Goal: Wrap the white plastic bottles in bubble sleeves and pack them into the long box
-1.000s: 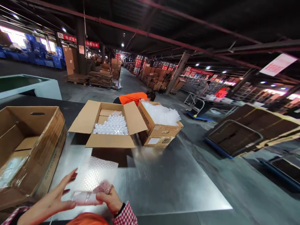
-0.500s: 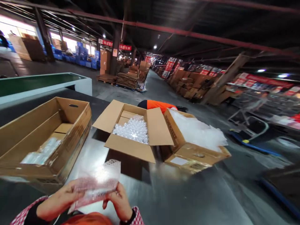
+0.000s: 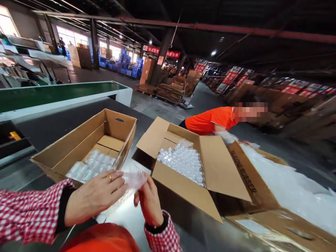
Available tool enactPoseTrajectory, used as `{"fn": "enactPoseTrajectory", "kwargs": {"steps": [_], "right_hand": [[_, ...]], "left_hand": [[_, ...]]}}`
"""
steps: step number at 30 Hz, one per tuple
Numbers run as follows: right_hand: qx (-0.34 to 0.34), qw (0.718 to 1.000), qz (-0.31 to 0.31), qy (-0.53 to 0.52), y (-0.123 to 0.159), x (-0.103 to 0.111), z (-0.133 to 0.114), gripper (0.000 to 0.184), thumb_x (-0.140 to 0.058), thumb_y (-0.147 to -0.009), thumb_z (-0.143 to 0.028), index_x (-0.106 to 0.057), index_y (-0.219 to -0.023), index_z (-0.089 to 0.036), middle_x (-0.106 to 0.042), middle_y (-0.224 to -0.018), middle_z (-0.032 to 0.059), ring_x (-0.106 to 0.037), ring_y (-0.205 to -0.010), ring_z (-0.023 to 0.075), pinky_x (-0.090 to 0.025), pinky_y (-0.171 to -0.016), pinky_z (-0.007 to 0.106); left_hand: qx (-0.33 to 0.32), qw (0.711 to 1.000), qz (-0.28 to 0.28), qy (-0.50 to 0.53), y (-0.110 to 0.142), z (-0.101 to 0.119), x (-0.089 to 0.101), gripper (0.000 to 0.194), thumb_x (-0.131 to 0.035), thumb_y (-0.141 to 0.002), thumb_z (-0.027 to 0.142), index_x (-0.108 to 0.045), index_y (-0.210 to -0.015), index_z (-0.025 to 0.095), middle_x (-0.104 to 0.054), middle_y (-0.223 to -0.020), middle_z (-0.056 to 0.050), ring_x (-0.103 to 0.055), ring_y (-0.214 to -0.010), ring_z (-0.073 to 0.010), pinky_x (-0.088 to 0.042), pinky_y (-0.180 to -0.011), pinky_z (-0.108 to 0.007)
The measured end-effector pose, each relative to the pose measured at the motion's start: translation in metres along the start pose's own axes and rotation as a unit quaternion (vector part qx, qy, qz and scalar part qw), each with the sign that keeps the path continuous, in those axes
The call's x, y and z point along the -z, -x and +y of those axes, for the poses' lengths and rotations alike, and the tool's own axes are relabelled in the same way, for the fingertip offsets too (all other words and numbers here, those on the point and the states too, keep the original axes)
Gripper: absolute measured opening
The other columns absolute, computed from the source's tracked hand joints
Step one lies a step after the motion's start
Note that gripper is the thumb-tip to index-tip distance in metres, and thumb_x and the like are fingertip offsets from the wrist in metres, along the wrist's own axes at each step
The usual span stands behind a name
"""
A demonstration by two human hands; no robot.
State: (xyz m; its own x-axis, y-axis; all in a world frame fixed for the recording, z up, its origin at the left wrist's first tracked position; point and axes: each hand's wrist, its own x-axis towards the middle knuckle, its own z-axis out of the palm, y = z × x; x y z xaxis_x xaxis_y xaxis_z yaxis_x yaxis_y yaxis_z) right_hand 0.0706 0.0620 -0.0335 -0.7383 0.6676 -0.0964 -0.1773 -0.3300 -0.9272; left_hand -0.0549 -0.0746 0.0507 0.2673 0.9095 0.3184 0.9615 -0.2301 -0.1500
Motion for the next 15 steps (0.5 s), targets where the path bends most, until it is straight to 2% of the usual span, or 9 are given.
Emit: {"fn": "enactPoseTrajectory", "kwargs": {"steps": [3, 5, 6, 8, 9, 10, 11, 13, 15], "right_hand": [[0.056, 0.996, -0.013, 0.062, -0.044, -0.044, -0.026, 0.040, -0.054, -0.083, -0.055, -0.052, -0.097, -0.018, -0.049, -0.054, -0.0078, -0.038, -0.030, 0.0036, -0.027, -0.028, 0.014], [0.080, 0.991, -0.032, 0.101, -0.075, -0.069, -0.038, 0.043, -0.051, -0.083, -0.061, -0.050, -0.088, -0.018, -0.045, -0.053, -0.0091, -0.037, -0.028, 0.0028, -0.024, -0.026, 0.013], [0.083, 0.988, -0.043, 0.122, -0.090, -0.079, -0.043, 0.045, -0.048, -0.083, -0.063, -0.050, -0.087, -0.018, -0.044, -0.052, -0.0092, -0.037, -0.027, 0.0029, -0.023, -0.025, 0.013], [0.071, 0.981, -0.056, 0.173, -0.112, -0.088, -0.047, 0.050, -0.044, -0.083, -0.065, -0.050, -0.096, -0.018, -0.050, -0.057, -0.0072, -0.038, -0.025, 0.0036, -0.024, -0.024, 0.015], [0.062, 0.978, -0.052, 0.194, -0.118, -0.087, -0.047, 0.052, -0.045, -0.083, -0.065, -0.049, -0.106, -0.018, -0.056, -0.064, -0.0045, -0.041, -0.026, 0.0040, -0.027, -0.025, 0.016], [0.056, 0.977, -0.042, 0.203, -0.122, -0.084, -0.047, 0.055, -0.046, -0.083, -0.063, -0.045, -0.118, -0.020, -0.061, -0.076, -0.0009, -0.045, -0.028, 0.0045, -0.032, -0.027, 0.017], [0.053, 0.978, -0.027, 0.201, -0.122, -0.079, -0.045, 0.059, -0.048, -0.083, -0.061, -0.039, -0.127, -0.023, -0.063, -0.089, 0.0026, -0.049, -0.032, 0.0051, -0.038, -0.030, 0.019], [0.056, 0.983, 0.001, 0.173, -0.113, -0.062, -0.040, 0.060, -0.050, -0.084, -0.057, -0.034, -0.133, -0.026, -0.061, -0.106, 0.0063, -0.056, -0.041, 0.0062, -0.046, -0.040, 0.022], [0.058, 0.987, 0.018, 0.151, -0.097, -0.041, -0.032, 0.053, -0.049, -0.086, -0.054, -0.041, -0.128, -0.023, -0.061, -0.106, 0.0067, -0.057, -0.047, 0.0078, -0.048, -0.046, 0.024]], "left_hand": [[0.026, 0.990, 0.036, -0.135, -0.004, -0.033, -0.001, 0.027, -0.036, -0.091, 0.007, -0.059, -0.105, 0.010, -0.062, -0.103, -0.013, -0.056, -0.102, -0.0264, -0.045, -0.087, -0.039], [0.075, 0.979, 0.012, -0.190, -0.010, -0.060, -0.004, 0.032, -0.032, -0.091, 0.005, -0.057, -0.111, 0.008, -0.062, -0.098, -0.014, -0.059, -0.091, -0.0262, -0.047, -0.075, -0.038], [0.105, 0.977, -0.014, -0.186, -0.013, -0.077, -0.006, 0.034, -0.030, -0.091, 0.005, -0.056, -0.113, 0.008, -0.062, -0.094, -0.014, -0.060, -0.086, -0.0259, -0.046, -0.070, -0.037], [0.188, 0.975, -0.067, -0.094, -0.018, -0.118, -0.017, 0.033, -0.033, -0.093, 0.012, -0.051, -0.122, 0.013, -0.062, -0.098, -0.013, -0.061, -0.089, -0.0258, -0.046, -0.071, -0.036], [0.238, 0.967, -0.089, -0.025, -0.019, -0.141, -0.026, 0.034, -0.038, -0.094, 0.019, -0.048, -0.126, 0.016, -0.062, -0.104, -0.012, -0.060, -0.095, -0.0260, -0.045, -0.077, -0.035], [0.305, 0.945, -0.106, 0.053, -0.018, -0.165, -0.037, 0.040, -0.045, -0.093, 0.029, -0.042, -0.132, 0.019, -0.059, -0.115, -0.011, -0.058, -0.103, -0.0256, -0.044, -0.084, -0.034], [0.343, 0.927, -0.124, 0.088, -0.016, -0.188, -0.050, 0.050, -0.049, -0.091, 0.036, -0.036, -0.136, 0.018, -0.057, -0.121, -0.011, -0.057, -0.107, -0.0244, -0.044, -0.087, -0.031], [0.408, 0.889, -0.171, 0.116, -0.006, -0.228, -0.081, 0.048, -0.049, -0.091, 0.040, -0.044, -0.129, 0.010, -0.061, -0.114, -0.013, -0.061, -0.100, -0.0231, -0.046, -0.085, -0.031], [0.464, 0.848, -0.221, 0.129, 0.009, -0.252, -0.112, 0.037, -0.047, -0.093, 0.038, -0.056, -0.113, 0.008, -0.064, -0.102, -0.012, -0.063, -0.090, -0.0205, -0.050, -0.081, -0.035]]}}
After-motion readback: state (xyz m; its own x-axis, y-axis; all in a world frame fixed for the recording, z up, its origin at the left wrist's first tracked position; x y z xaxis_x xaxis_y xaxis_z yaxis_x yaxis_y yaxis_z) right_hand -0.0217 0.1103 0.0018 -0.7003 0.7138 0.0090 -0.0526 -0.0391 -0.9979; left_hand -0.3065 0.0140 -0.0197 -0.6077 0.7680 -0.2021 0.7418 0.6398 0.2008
